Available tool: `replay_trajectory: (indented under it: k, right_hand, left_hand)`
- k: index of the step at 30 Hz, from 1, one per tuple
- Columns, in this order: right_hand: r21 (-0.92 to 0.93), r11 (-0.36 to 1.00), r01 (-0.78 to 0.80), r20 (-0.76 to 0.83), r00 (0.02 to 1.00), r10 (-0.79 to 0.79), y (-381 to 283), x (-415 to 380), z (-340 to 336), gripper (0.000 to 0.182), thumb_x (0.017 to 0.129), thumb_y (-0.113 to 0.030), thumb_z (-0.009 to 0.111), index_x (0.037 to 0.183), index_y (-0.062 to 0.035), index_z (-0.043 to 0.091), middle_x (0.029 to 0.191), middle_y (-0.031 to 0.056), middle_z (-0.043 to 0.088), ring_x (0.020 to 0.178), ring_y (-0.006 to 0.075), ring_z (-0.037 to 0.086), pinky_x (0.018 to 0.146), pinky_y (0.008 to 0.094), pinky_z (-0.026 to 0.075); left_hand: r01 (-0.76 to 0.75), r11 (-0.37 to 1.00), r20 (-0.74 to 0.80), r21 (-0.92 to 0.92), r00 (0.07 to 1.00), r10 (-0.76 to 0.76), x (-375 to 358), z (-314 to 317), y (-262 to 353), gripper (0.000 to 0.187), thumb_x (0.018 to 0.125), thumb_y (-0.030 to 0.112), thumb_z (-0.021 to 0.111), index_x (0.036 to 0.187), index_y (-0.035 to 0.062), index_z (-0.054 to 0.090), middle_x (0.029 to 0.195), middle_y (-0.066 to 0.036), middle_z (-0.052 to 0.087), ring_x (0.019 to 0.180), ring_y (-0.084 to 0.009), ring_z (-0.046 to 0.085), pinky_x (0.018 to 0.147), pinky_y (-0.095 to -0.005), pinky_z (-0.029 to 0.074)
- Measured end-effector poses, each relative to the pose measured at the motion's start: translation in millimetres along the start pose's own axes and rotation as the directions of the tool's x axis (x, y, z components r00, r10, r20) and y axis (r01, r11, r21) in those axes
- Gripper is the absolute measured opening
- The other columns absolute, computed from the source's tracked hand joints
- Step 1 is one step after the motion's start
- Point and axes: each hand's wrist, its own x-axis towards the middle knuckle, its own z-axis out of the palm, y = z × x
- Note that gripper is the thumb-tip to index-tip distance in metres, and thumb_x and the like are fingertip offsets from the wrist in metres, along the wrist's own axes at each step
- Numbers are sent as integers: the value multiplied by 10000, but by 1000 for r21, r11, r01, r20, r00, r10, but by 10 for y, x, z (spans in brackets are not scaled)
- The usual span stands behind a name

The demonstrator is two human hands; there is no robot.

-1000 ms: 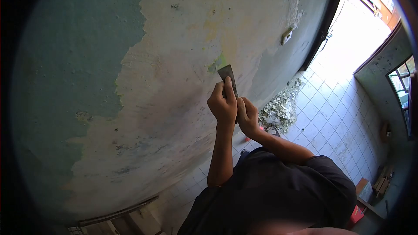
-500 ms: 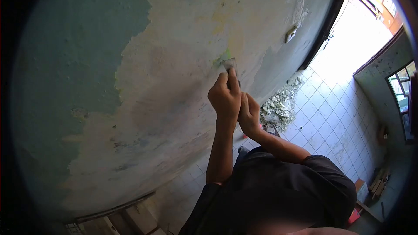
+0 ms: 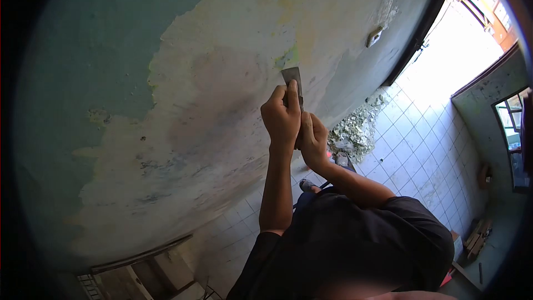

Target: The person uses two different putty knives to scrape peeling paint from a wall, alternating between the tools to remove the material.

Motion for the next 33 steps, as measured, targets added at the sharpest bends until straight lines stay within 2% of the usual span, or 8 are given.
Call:
replay_trajectory:
  k: [9,15,18,20,24,26,31,33]
  right_hand:
    - [-38,999,25,23,999,-24,37,89,-55,362,1107,-282,472,934,5,612,648,-14,520,549,55,489,485,256,408]
    - [-256,957,139,14,990,-140,3,144,-45,355,1104,-274,476,982,20,632,657,-2,552,553,48,496,483,252,412]
    - [-156,983,93,-7,995,-95,-85,90,32,377,1109,-297,461,952,10,614,642,-1,545,528,51,494,463,252,404]
    - [163,976,-147,65,988,138,-144,56,59,357,1118,-308,423,923,-50,574,634,-47,474,501,31,416,424,234,317]
    - [234,963,-135,108,988,113,-104,0,63,363,1123,-335,408,932,-67,562,630,-50,456,483,33,390,406,235,288]
    - [43,999,7,31,999,-8,-19,1,23,369,1124,-332,408,913,-66,555,629,-47,463,481,34,396,416,234,305]
    - [-43,997,66,83,995,-63,127,48,-38,374,1123,-316,413,905,-48,557,634,-38,484,487,44,421,436,238,344]
    - [-75,994,83,85,993,-76,89,58,-21,379,1123,-313,415,901,-41,558,637,-35,493,490,46,430,444,239,357]
  left_hand:
    - [-107,994,-52,19,993,108,45,80,-38,391,1003,241,653,686,35,554,559,-118,537,457,-259,485,472,-398,376]
    - [-51,998,-25,43,998,52,79,84,-6,411,1001,234,653,666,33,527,557,-132,544,457,-298,498,473,-412,384]
    - [-157,984,-87,78,983,164,106,88,38,424,1006,259,644,664,34,535,558,-146,557,467,-335,526,479,-432,400]
    - [-119,985,-34,123,992,124,144,11,108,421,1000,263,650,669,24,548,561,-153,555,474,-334,523,485,-427,398]
    - [-127,978,-34,163,990,134,121,13,98,430,994,293,657,678,13,573,557,-155,549,472,-315,513,498,-420,403]
    - [-115,982,-15,149,993,119,69,-19,96,438,995,299,658,677,12,567,555,-145,547,470,-289,501,500,-413,402]
    - [-67,997,-24,46,997,68,35,-54,9,437,1006,311,645,677,36,559,570,-144,570,468,-307,526,489,-425,408]
    - [-62,997,-49,48,997,64,44,-55,31,434,1005,306,651,683,31,555,572,-132,562,466,-274,504,489,-405,400]
